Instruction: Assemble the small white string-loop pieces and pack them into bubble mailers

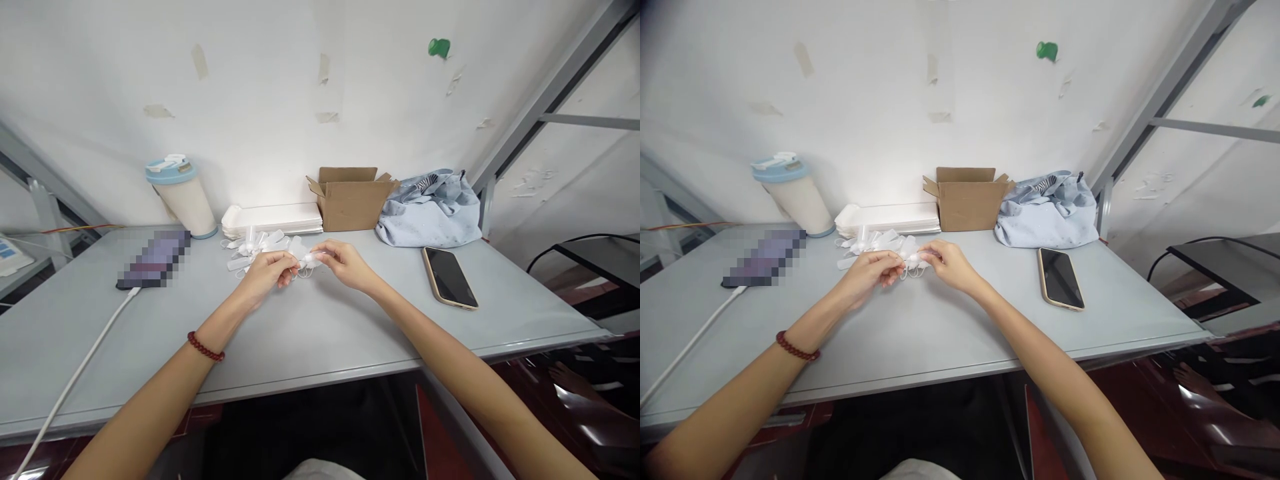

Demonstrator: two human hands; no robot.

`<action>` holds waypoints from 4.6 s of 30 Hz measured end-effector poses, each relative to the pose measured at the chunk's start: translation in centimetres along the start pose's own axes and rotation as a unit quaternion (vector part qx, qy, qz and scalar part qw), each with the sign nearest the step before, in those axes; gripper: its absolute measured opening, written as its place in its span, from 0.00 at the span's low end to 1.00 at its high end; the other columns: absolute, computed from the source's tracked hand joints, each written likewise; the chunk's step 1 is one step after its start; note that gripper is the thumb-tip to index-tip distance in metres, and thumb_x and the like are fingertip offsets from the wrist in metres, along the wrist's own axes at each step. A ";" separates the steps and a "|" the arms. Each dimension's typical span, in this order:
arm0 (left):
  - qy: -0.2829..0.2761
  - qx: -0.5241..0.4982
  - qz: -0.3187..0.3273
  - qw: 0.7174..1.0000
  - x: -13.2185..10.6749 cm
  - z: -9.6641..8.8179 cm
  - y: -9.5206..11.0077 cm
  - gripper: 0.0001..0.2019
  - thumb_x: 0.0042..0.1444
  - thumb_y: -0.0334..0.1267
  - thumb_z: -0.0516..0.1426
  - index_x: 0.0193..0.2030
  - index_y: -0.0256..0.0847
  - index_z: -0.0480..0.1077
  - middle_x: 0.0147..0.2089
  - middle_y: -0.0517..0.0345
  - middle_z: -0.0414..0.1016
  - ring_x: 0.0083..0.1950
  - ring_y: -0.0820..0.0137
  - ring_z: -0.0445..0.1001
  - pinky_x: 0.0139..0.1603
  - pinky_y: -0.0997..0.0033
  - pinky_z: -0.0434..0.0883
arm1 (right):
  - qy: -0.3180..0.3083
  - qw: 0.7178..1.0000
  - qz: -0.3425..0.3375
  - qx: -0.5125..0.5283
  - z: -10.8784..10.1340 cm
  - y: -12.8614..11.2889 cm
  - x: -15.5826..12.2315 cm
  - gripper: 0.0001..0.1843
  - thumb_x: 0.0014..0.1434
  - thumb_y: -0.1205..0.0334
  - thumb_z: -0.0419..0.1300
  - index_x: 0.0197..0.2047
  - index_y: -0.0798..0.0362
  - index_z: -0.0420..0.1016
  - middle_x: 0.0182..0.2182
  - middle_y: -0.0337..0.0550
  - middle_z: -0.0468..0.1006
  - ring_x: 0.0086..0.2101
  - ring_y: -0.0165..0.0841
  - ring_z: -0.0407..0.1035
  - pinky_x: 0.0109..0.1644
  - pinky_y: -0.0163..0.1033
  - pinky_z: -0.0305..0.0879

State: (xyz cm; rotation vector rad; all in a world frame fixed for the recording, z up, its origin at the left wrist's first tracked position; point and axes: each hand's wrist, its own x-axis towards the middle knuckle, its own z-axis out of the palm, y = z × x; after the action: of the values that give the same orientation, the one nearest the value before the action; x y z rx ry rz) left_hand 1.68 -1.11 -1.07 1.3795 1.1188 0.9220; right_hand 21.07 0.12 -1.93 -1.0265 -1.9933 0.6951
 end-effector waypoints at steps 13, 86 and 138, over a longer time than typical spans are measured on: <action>-0.016 0.022 0.006 1.000 0.1 0.1 -0.4 0.09 0.47 0.39 0.57 0.21 0.37 0.70 0.23 0.58 0.69 0.21 0.76 0.62 0.22 0.74 0.56 | -0.009 1.000 0.002 0.005 0.6 0.0 -0.3 0.11 0.60 0.65 0.52 0.40 0.56 0.75 0.35 0.45 0.75 0.34 0.31 0.66 0.36 0.35 0.60; 0.311 -0.202 0.006 0.928 1.3 -5.9 1.0 0.05 0.39 0.30 0.58 0.27 0.35 0.68 0.28 0.55 0.74 0.29 0.70 0.73 0.28 0.71 0.70 | 0.168 0.850 -0.244 -0.436 -2.2 3.8 0.9 0.10 0.61 0.69 0.48 0.37 0.52 0.70 0.42 0.52 0.70 0.44 0.40 0.60 0.47 0.44 0.59; 0.312 -0.091 0.230 0.917 1.7 -3.4 0.6 0.15 0.47 0.42 0.61 0.39 0.41 0.63 0.38 0.56 0.77 0.31 0.74 0.72 0.37 0.72 0.70 | 0.028 0.940 -0.053 -0.335 -1.5 0.7 -0.5 0.29 0.50 0.59 0.59 0.57 0.52 0.65 0.42 0.49 0.68 0.42 0.41 0.60 0.48 0.45 0.57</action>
State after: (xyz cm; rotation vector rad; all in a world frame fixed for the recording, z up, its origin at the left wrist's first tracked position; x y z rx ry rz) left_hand -1.11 1.39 -0.21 1.2421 1.1390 1.8568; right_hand 22.74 0.22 -1.83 -1.2844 -2.2652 -0.1008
